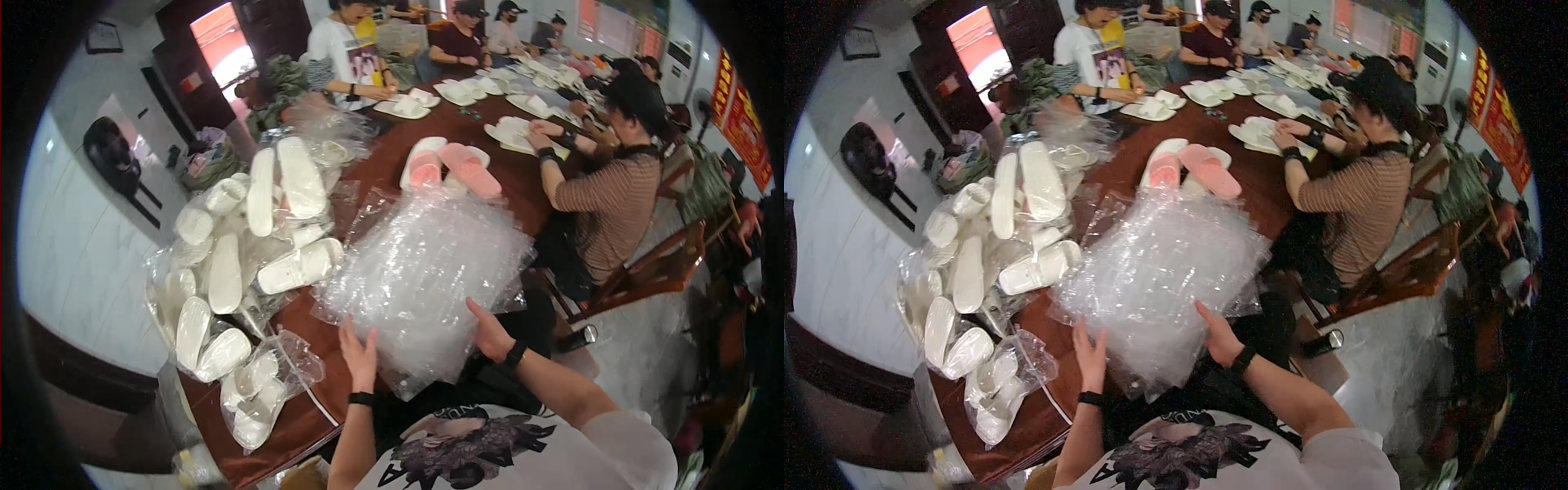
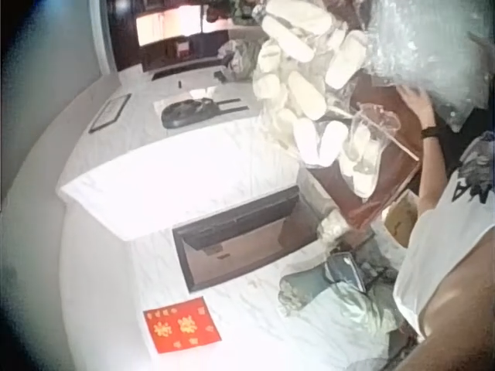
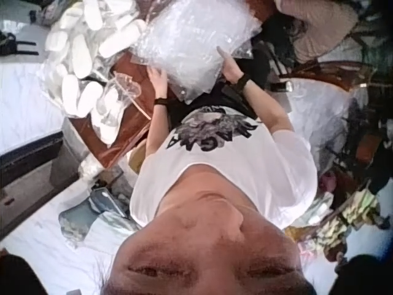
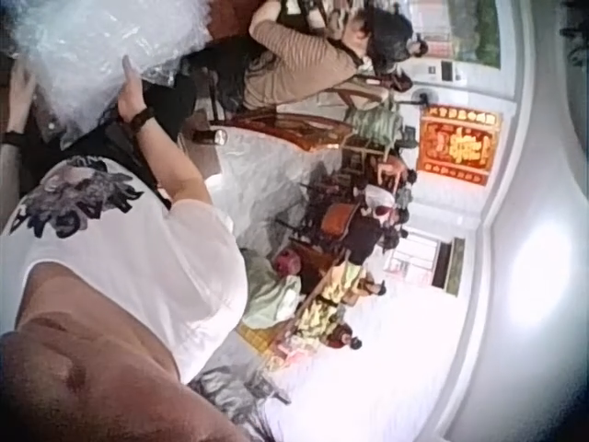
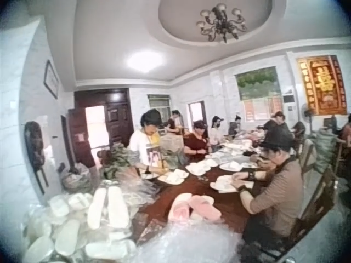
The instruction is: Packaging white slides into clear plastic bags and trimming loose threads.
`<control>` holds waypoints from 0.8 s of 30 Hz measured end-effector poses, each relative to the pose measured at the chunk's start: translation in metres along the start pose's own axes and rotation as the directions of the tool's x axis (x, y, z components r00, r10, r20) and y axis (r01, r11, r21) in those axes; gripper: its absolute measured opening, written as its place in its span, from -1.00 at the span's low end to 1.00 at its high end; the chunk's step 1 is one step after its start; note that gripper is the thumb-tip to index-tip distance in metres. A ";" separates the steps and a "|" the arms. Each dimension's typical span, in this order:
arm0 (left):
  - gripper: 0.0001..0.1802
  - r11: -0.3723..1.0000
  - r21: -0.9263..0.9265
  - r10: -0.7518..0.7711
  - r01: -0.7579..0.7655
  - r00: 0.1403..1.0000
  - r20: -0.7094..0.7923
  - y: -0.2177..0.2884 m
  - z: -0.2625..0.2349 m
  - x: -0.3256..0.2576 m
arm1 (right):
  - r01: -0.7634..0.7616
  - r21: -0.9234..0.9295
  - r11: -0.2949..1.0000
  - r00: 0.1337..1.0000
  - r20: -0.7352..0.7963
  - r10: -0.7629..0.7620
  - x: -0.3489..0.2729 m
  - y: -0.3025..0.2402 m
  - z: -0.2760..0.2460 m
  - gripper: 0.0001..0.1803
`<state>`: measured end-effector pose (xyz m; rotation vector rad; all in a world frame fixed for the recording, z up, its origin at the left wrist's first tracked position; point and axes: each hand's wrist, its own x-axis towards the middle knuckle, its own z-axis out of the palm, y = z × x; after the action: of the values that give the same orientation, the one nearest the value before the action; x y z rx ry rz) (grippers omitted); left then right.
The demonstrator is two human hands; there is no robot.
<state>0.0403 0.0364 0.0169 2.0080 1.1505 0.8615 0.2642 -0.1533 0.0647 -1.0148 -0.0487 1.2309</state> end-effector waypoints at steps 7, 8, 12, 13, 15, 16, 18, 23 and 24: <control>-0.24 0.998 0.058 -0.002 0.003 1.000 -0.019 0.006 0.012 -0.011 | 0.154 0.082 0.985 0.987 -0.067 -0.149 0.008 -0.005 0.027 -0.37; -0.24 0.998 0.059 -0.002 0.004 1.000 -0.020 0.006 0.011 -0.011 | 0.138 0.099 0.985 0.988 -0.081 -0.130 0.018 -0.002 0.032 -0.39; -0.23 0.999 -0.011 -0.039 0.039 0.999 -0.032 0.010 0.009 -0.008 | -0.022 0.034 0.999 0.965 -0.260 0.030 0.045 0.002 0.020 -0.44; -0.23 0.995 -0.089 -0.050 0.048 0.999 -0.017 0.008 0.007 -0.006 | -0.025 0.039 0.999 0.966 -0.258 0.034 0.049 0.003 0.017 -0.44; -0.23 0.998 -0.058 -0.036 0.036 0.999 0.000 0.002 0.002 -0.007 | -0.012 0.127 0.992 0.986 -0.161 0.033 0.053 0.007 0.007 -0.53; -0.24 0.999 -0.032 -0.026 0.026 1.000 0.017 0.000 0.000 -0.010 | -0.014 0.168 0.986 0.993 -0.115 0.033 0.045 0.004 0.014 -0.58; -0.26 1.000 -0.023 -0.011 0.011 1.000 0.014 0.002 0.000 -0.008 | -0.062 0.233 0.971 0.994 -0.079 0.082 0.045 0.003 0.004 -0.64; -0.33 0.999 -0.021 -0.042 0.042 0.999 0.019 0.000 -0.007 -0.009 | 0.019 0.038 0.999 0.986 -0.169 -0.012 0.063 0.008 0.006 -0.65; -0.37 0.996 -0.065 -0.051 0.054 0.998 0.040 0.005 -0.008 -0.009 | 0.059 0.047 0.997 0.978 -0.201 -0.049 0.063 0.004 0.007 -0.68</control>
<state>0.0325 0.0282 0.0234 1.9245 1.1334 0.8203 0.2823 -0.0999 0.0366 -1.0798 0.1117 1.0701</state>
